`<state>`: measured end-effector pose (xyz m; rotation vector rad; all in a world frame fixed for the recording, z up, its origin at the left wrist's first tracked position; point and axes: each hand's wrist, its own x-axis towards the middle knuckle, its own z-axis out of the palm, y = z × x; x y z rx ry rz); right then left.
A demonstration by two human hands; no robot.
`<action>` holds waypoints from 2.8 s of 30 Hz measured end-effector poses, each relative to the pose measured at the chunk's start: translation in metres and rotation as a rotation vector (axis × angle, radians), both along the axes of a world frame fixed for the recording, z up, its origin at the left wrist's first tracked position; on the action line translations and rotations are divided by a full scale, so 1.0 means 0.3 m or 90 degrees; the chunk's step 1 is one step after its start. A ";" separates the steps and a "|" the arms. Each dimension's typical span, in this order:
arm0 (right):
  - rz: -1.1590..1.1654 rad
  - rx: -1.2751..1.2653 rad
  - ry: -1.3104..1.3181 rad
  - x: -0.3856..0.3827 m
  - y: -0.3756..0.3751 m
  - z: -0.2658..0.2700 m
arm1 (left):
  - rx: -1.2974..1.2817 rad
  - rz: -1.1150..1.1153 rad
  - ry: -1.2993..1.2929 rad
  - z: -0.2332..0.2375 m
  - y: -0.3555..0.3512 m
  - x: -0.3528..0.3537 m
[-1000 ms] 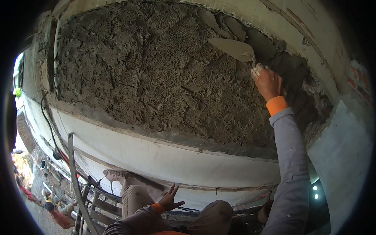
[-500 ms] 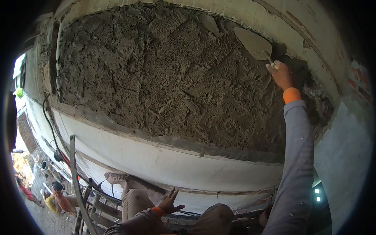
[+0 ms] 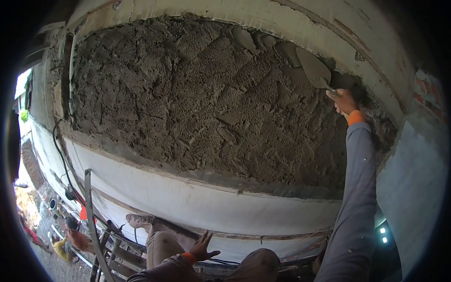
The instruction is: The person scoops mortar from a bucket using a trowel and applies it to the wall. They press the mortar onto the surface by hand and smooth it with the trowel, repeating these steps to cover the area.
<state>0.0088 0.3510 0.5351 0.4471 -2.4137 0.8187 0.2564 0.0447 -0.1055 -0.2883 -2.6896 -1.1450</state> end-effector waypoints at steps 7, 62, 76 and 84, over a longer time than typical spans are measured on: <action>-0.111 -0.094 0.176 -0.016 0.066 -0.172 | 0.003 -0.005 -0.028 0.060 0.005 0.021; 0.145 0.401 0.232 0.108 -0.511 -0.038 | 0.024 0.028 -0.035 0.057 -0.029 0.011; 0.405 -0.081 0.121 0.369 -0.095 -0.210 | 0.016 0.016 -0.066 0.030 -0.023 -0.012; 0.254 -0.327 -0.075 0.058 -0.076 -0.613 | -0.039 0.005 -0.080 0.022 0.022 -0.021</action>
